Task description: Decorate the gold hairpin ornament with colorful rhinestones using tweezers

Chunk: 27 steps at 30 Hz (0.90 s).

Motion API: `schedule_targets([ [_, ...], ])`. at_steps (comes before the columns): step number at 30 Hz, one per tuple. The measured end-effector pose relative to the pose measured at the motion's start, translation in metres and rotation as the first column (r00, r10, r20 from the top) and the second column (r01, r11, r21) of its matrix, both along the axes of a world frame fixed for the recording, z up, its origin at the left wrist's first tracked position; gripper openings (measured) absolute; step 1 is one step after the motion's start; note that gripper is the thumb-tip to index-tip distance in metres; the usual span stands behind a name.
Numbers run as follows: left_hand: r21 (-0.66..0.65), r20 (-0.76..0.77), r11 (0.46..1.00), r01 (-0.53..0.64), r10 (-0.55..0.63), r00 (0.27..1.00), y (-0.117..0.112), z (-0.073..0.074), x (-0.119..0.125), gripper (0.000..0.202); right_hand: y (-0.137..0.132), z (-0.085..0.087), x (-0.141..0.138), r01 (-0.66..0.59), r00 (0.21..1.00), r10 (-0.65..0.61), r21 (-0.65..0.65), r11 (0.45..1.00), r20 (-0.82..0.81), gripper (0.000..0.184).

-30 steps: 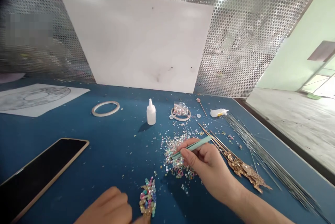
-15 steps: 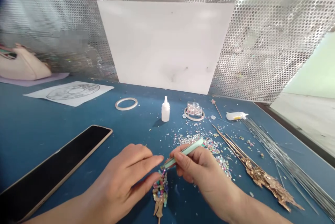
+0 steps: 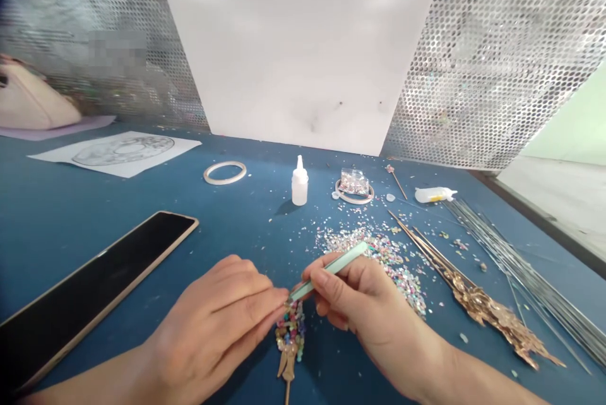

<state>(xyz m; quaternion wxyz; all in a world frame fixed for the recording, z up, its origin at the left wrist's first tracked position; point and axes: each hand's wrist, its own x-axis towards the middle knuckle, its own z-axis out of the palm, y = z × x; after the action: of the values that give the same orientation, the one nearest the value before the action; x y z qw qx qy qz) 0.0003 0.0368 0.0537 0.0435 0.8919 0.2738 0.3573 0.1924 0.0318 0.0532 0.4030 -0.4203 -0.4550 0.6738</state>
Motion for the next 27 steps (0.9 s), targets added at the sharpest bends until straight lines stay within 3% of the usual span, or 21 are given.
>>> schedule_targets([
  [5,-0.015,-0.032,1.0,-0.021,0.021,0.999,0.0,0.0,-0.001,0.015,-0.001,0.001,0.002,0.018,1.0,-0.019,0.026,0.999,0.017,0.019],
  [8,-0.21,0.01,0.975,-0.074,0.078,0.997,0.001,0.003,0.001,0.013,-0.001,0.002,0.004,0.04,0.998,-0.044,0.074,0.996,0.052,0.021],
  [11,-0.42,0.065,0.9,-0.114,0.155,0.986,0.004,0.008,0.003,0.015,0.001,0.001,0.006,0.066,0.991,-0.081,0.135,0.989,0.107,0.02],
  [15,-0.515,0.077,0.849,-0.12,0.185,0.98,0.008,0.012,0.003,0.014,-0.001,0.002,0.007,0.059,0.975,-0.105,0.231,0.971,0.194,0.017],
  [19,-0.518,0.081,0.849,-0.104,0.169,0.982,0.009,0.009,0.002,0.015,-0.002,0.004,0.008,0.02,0.937,-0.134,0.332,0.943,0.323,0.013],
  [23,-0.481,0.076,0.874,-0.072,0.124,0.989,0.007,0.007,0.0,0.018,0.001,0.004,0.013,-0.059,0.834,-0.185,0.417,0.907,0.52,0.014],
  [27,-0.338,0.006,0.941,-0.022,0.026,1.0,0.005,-0.002,-0.003,0.014,0.004,0.003,0.017,-0.181,0.752,-0.138,0.404,0.897,0.644,0.015],
])
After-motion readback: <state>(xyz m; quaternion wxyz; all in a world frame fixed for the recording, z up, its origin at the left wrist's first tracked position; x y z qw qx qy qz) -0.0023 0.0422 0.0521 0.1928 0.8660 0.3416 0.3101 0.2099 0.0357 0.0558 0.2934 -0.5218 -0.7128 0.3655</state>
